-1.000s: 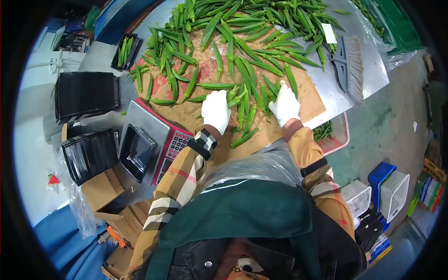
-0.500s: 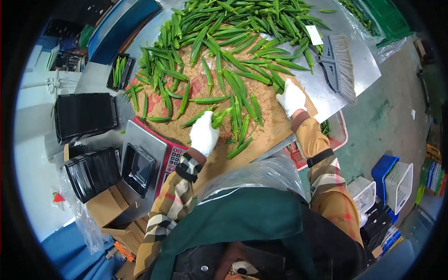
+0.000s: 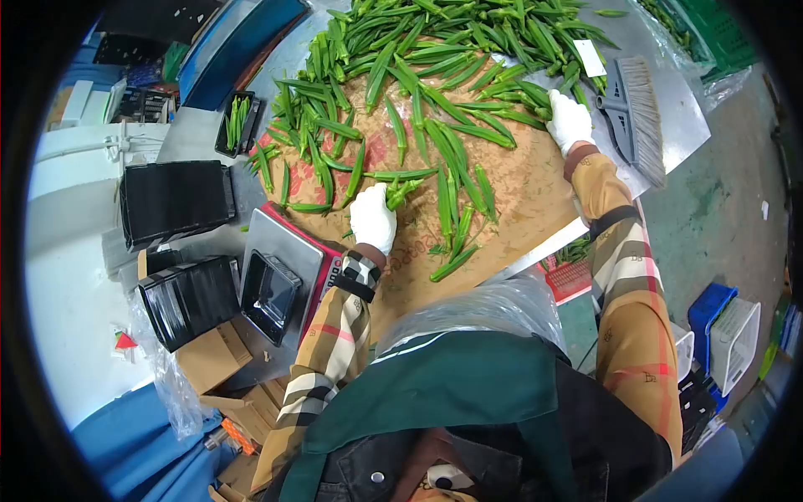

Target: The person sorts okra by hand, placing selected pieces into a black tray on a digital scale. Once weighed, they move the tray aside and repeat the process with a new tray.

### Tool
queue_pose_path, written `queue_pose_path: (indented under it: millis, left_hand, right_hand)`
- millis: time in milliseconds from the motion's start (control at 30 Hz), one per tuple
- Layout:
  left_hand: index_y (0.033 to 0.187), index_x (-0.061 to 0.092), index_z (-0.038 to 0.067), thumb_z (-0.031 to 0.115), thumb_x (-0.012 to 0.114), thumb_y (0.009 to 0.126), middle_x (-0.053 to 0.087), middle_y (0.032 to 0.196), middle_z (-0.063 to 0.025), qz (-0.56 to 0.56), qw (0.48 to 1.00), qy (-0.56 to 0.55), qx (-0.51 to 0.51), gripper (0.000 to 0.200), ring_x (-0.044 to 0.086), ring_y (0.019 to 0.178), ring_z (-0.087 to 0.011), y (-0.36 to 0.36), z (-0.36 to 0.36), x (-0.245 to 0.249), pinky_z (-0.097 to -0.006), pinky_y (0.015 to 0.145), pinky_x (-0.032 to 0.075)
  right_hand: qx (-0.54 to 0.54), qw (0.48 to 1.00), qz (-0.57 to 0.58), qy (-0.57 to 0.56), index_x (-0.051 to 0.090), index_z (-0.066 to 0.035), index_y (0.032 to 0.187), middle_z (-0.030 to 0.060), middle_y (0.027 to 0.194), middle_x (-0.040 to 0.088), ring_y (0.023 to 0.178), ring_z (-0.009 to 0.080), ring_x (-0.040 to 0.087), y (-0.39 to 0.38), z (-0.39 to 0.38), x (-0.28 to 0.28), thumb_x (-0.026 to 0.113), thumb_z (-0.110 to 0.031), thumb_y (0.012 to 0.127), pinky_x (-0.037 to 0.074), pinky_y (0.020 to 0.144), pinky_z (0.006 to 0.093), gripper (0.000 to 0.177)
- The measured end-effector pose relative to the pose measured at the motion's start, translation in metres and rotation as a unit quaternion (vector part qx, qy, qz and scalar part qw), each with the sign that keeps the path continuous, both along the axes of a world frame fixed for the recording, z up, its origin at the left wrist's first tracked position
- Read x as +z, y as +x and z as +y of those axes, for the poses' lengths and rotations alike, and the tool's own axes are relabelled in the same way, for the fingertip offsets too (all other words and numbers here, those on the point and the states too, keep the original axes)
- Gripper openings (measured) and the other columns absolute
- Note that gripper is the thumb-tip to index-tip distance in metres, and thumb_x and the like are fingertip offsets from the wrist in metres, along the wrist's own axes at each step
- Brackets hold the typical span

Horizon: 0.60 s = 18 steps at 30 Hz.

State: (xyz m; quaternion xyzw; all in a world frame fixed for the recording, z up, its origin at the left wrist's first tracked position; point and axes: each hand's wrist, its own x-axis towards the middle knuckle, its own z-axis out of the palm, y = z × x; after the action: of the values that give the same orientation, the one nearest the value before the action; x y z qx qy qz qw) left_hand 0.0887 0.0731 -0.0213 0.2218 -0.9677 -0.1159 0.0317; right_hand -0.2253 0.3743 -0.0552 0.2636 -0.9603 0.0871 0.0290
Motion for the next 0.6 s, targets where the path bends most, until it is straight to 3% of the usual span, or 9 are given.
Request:
queue_pose_path:
  millis: [33,100,167,200,233,333,433,567,600]
  left_hand:
    - [0.109,0.066,0.006,0.014,0.075,0.083,0.070,0.097,-0.0154,0.000,1.000,0.017,0.023,0.029,0.067,0.090,-0.0362,-0.001,0.003,0.007,-0.0447,0.079,0.054]
    - [0.112,0.066,0.004,0.013,0.073,0.086,0.071,0.099,-0.0134,0.053,0.915,0.383,0.117,0.028,0.069,0.092,-0.0318,-0.002,-0.002,0.028,-0.0416,0.080,0.055]
    - [0.120,0.063,0.001,0.012,0.068,0.093,0.071,0.108,-0.0108,0.055,0.666,0.726,0.163,0.030,0.069,0.098,-0.0260,0.005,-0.009,0.048,-0.0395,0.086,0.057]
    - [0.125,0.060,0.001,0.012,0.067,0.093,0.069,0.113,-0.0121,0.045,0.584,0.790,0.179,0.035,0.068,0.102,-0.0271,0.006,-0.005,0.062,-0.0417,0.090,0.056]
    - [0.131,0.056,0.001,0.011,0.065,0.094,0.068,0.118,-0.0133,0.036,0.497,0.846,0.189,0.040,0.068,0.106,-0.0282,0.006,0.002,0.076,-0.0439,0.094,0.056]
    - [0.137,0.051,-0.001,0.013,0.065,0.096,0.063,0.127,-0.0164,0.047,0.452,0.875,0.167,0.046,0.066,0.111,-0.0283,0.008,0.027,0.092,-0.0435,0.096,0.055]
    - [0.142,0.045,0.001,0.016,0.064,0.097,0.057,0.137,-0.0169,0.032,0.417,0.896,0.152,0.051,0.061,0.120,-0.0298,0.007,0.044,0.108,-0.0466,0.100,0.053]
    - [0.148,0.040,0.007,0.044,0.058,0.101,0.049,0.146,-0.0175,0.069,0.352,0.910,0.206,0.063,0.050,0.132,-0.0371,0.024,0.045,0.086,-0.0621,0.107,0.043]
    - [0.150,0.038,0.006,0.061,0.054,0.096,0.048,0.147,-0.0197,0.073,0.383,0.899,0.199,0.078,0.050,0.132,-0.0372,0.024,0.047,0.088,-0.0612,0.107,0.043]
  right_hand:
    - [0.006,1.000,-0.017,0.012,0.058,-0.009,0.114,0.0176,0.094,0.069,0.092,0.0346,0.068,0.001,-0.003,0.010,0.074,-0.015,0.074,0.053,0.081,0.0478,0.043]
    - [-0.033,0.995,-0.070,-0.062,0.062,-0.007,0.113,0.0199,0.096,0.071,0.090,0.0349,0.069,0.014,0.001,0.036,0.075,-0.015,0.074,0.054,0.080,0.0448,0.042]
    - [-0.063,0.974,-0.125,-0.178,0.064,-0.006,0.116,0.0173,0.099,0.073,0.088,0.0308,0.071,0.031,0.002,0.051,0.076,-0.016,0.075,0.055,0.080,0.0410,0.043]
    - [-0.053,0.859,-0.323,-0.395,0.066,-0.003,0.119,0.0108,0.099,0.074,0.084,0.0196,0.069,0.038,0.005,0.044,0.078,-0.019,0.077,0.054,0.080,0.0334,0.047]
    - [-0.064,0.820,-0.425,-0.378,0.066,-0.001,0.120,0.0049,0.098,0.073,0.082,0.0136,0.064,0.061,-0.001,0.077,0.082,-0.021,0.077,0.052,0.080,0.0293,0.050]
    - [0.002,0.635,-0.638,-0.436,0.068,-0.002,0.122,0.0040,0.113,0.070,0.099,0.0142,0.062,0.134,-0.021,0.114,0.076,-0.015,0.084,0.048,0.092,0.0299,0.041]
    - [0.020,0.510,-0.701,-0.498,0.064,0.002,0.125,0.0066,0.118,0.069,0.109,0.0146,0.060,0.191,-0.042,0.103,0.074,-0.012,0.086,0.046,0.099,0.0311,0.043]
    - [-0.022,0.486,-0.719,-0.497,0.056,0.002,0.134,0.0081,0.123,0.066,0.110,0.0150,0.060,0.222,-0.056,0.084,0.072,-0.005,0.087,0.045,0.101,0.0312,0.050]
    - [-0.029,0.471,-0.723,-0.504,0.055,0.002,0.135,0.0082,0.124,0.065,0.111,0.0149,0.060,0.225,-0.057,0.083,0.072,-0.004,0.087,0.045,0.101,0.0311,0.051]
